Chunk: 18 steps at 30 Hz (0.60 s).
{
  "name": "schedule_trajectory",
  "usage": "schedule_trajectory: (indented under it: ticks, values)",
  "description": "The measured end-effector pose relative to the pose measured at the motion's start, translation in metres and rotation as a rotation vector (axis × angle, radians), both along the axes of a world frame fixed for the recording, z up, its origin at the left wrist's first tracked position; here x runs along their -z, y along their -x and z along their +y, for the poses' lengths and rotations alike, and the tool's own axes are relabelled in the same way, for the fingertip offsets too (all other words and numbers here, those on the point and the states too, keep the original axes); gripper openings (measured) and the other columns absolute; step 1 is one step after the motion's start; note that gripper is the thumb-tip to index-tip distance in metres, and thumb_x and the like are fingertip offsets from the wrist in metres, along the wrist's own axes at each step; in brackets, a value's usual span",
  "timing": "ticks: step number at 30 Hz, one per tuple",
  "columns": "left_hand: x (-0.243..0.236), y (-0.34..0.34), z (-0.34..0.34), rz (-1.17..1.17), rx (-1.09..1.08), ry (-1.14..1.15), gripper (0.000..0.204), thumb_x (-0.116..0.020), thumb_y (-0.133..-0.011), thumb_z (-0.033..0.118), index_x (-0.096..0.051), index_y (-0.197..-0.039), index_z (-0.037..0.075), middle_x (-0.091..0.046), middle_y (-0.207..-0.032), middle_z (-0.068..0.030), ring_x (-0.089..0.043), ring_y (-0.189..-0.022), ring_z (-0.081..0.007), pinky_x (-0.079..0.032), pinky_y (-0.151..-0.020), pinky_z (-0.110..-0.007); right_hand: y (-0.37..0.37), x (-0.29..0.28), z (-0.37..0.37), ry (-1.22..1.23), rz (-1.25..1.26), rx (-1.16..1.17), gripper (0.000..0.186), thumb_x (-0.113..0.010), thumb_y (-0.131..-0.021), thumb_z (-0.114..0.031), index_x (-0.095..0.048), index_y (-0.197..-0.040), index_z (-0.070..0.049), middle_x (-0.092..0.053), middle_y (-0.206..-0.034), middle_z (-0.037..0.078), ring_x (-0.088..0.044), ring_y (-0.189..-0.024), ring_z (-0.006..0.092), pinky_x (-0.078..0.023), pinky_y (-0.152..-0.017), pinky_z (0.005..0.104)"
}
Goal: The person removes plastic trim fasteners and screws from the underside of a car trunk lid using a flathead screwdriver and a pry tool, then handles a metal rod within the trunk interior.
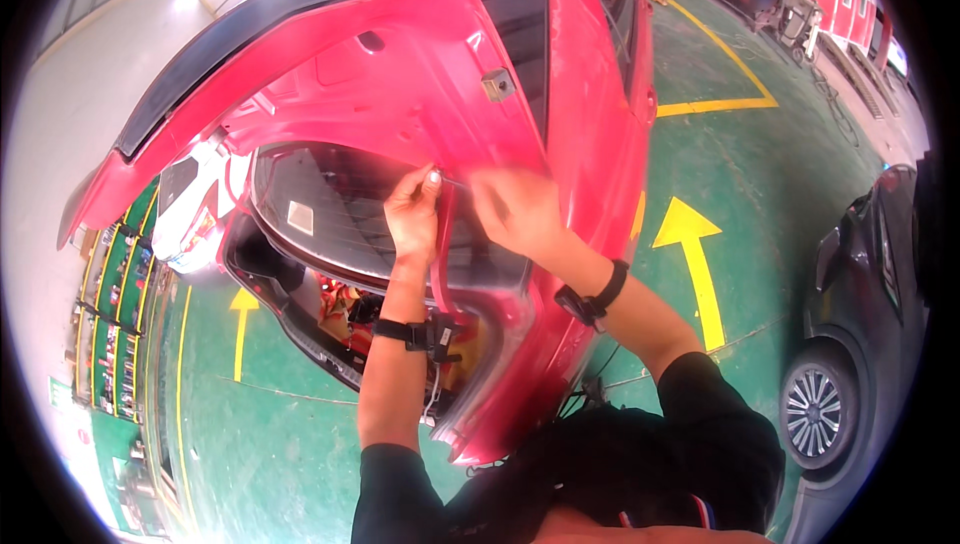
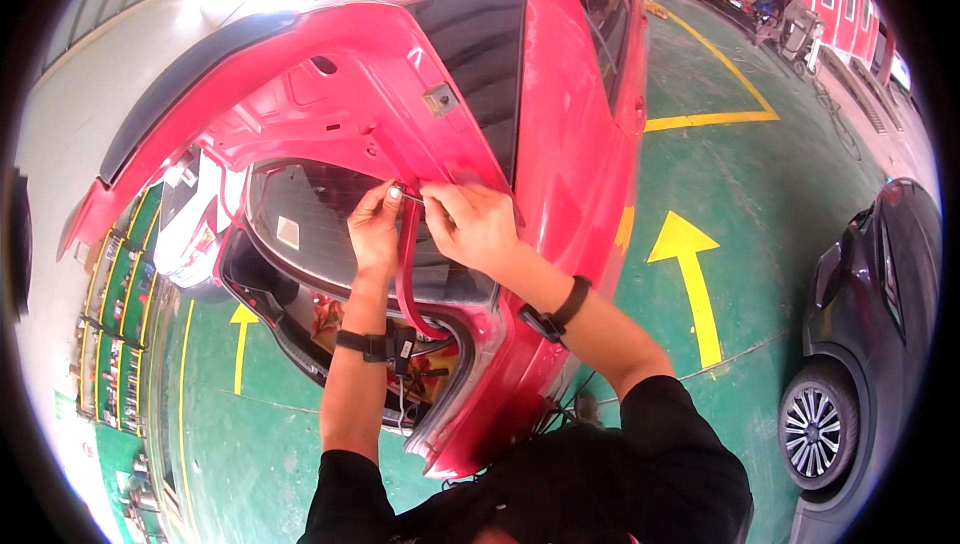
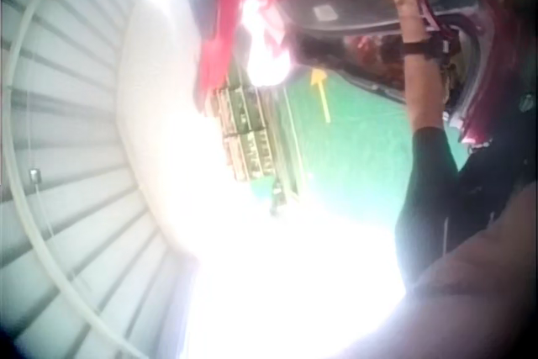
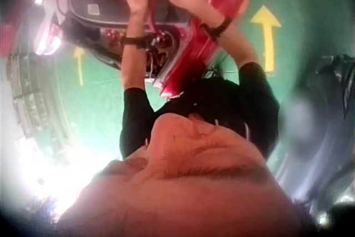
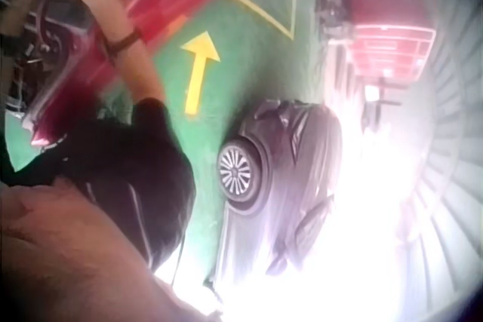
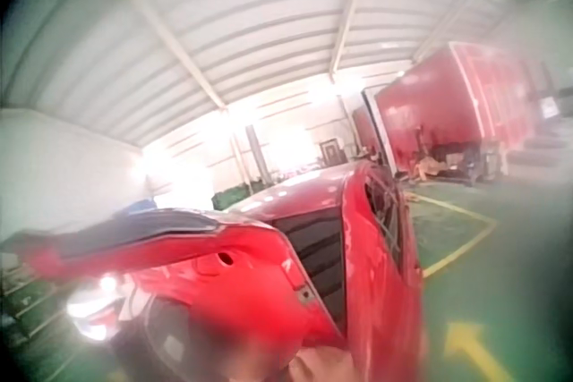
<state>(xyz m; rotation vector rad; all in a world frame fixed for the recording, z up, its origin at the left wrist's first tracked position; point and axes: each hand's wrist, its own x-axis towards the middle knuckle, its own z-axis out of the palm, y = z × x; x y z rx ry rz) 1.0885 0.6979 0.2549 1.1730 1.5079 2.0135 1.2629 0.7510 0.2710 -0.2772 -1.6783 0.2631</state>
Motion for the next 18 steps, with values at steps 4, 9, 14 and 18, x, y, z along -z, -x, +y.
schedule_trajectory:
  ticks: [4, 9, 14, 18]
  values:
    - [0.008, -0.005, 0.002, -0.066, -0.005, -0.019, 0.018, -0.069, -0.095, 0.008, -0.072, -0.111, 0.0, -0.071, -0.1, -0.002, -0.061, -0.09, -0.0082, -0.05, -0.083, -0.024, 0.0, -0.019, 0.005, -0.061, 0.145, -0.031, 0.014, -0.069, -0.077, -0.001, -0.067, -0.091, -0.005, -0.068, -0.076, 0.01, -0.065, -0.067, 0.026, -0.053, -0.06, 0.0348]
    - [0.003, -0.012, -0.001, -0.194, -0.013, -0.001, 0.014, -0.07, -0.094, 0.01, -0.073, -0.105, 0.001, -0.071, -0.095, -0.0004, -0.06, -0.087, -0.0074, -0.05, -0.08, -0.024, -0.02, 0.002, 0.0, 0.017, 0.177, -0.229, 0.017, -0.069, -0.079, -0.007, -0.066, -0.095, -0.002, -0.07, -0.09, 0.012, -0.065, -0.081, 0.029, -0.054, -0.074, 0.0372]
    - [0.003, -0.014, -0.002, -0.156, -0.07, 0.033, 0.016, -0.069, -0.095, 0.011, -0.074, -0.106, 0.001, -0.071, -0.094, -0.0001, -0.06, -0.086, -0.0075, -0.049, -0.08, -0.024, -0.05, 0.038, -0.003, -0.009, 0.231, -0.251, 0.018, -0.065, -0.085, -0.018, -0.059, -0.096, -0.004, -0.071, -0.098, 0.013, -0.062, -0.091, 0.0295, -0.048, -0.085, 0.0408]
    - [0.003, -0.016, -0.001, -0.063, -0.094, 0.006, 0.013, -0.068, -0.096, 0.012, -0.073, -0.103, 0.002, -0.07, -0.091, 0.0001, -0.059, -0.082, -0.007, -0.05, -0.076, -0.024, -0.038, 0.032, 0.01, -0.156, 0.196, -0.216, 0.023, -0.067, -0.081, -0.028, -0.058, -0.091, -0.01, -0.072, -0.099, 0.011, -0.06, -0.094, 0.0294, -0.044, -0.088, 0.0454]
